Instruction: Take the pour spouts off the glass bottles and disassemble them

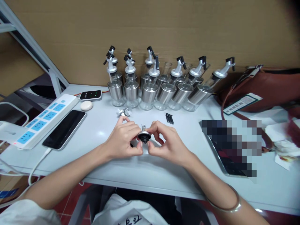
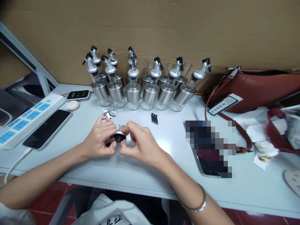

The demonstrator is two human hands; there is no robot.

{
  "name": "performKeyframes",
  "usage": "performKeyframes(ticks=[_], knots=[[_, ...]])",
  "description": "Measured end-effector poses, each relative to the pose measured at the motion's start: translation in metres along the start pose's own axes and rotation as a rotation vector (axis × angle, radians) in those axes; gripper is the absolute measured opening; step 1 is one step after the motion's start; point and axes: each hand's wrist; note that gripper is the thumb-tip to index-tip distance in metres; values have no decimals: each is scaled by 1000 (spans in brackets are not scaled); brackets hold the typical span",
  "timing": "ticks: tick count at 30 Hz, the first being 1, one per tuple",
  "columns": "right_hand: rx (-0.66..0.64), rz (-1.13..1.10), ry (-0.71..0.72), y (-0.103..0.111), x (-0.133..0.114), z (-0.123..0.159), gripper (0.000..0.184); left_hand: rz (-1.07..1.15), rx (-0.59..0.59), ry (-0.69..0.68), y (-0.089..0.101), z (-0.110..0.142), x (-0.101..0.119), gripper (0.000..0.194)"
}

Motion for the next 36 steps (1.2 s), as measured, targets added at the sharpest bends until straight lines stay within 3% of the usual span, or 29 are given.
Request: performKeyframes(ticks=[10,19,28,32,36], knots=[[32,-112,-55,5,7,1,29,-96,197,-23,5,1,-5,16],[46,-36,-13,9,7,-1,15,-49,125,-19,1,3,-2,31],[63,-22,-64,10,11,-1,14,-130,127,-93,-2,4,-13,25],[5,185,-68,21,14,-4,21,-154,134,-80,-2,2,-11,20],[94,614,-307,36,29,-3,25,-135,155,-65,0,1,-7,18]])
Point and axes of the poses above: each hand's wrist, its own z-axis away from the middle knuckle, its own y-axis out of the back of the hand, x = y × z, and after that the axes turned 5 degrees about -x, right-handed
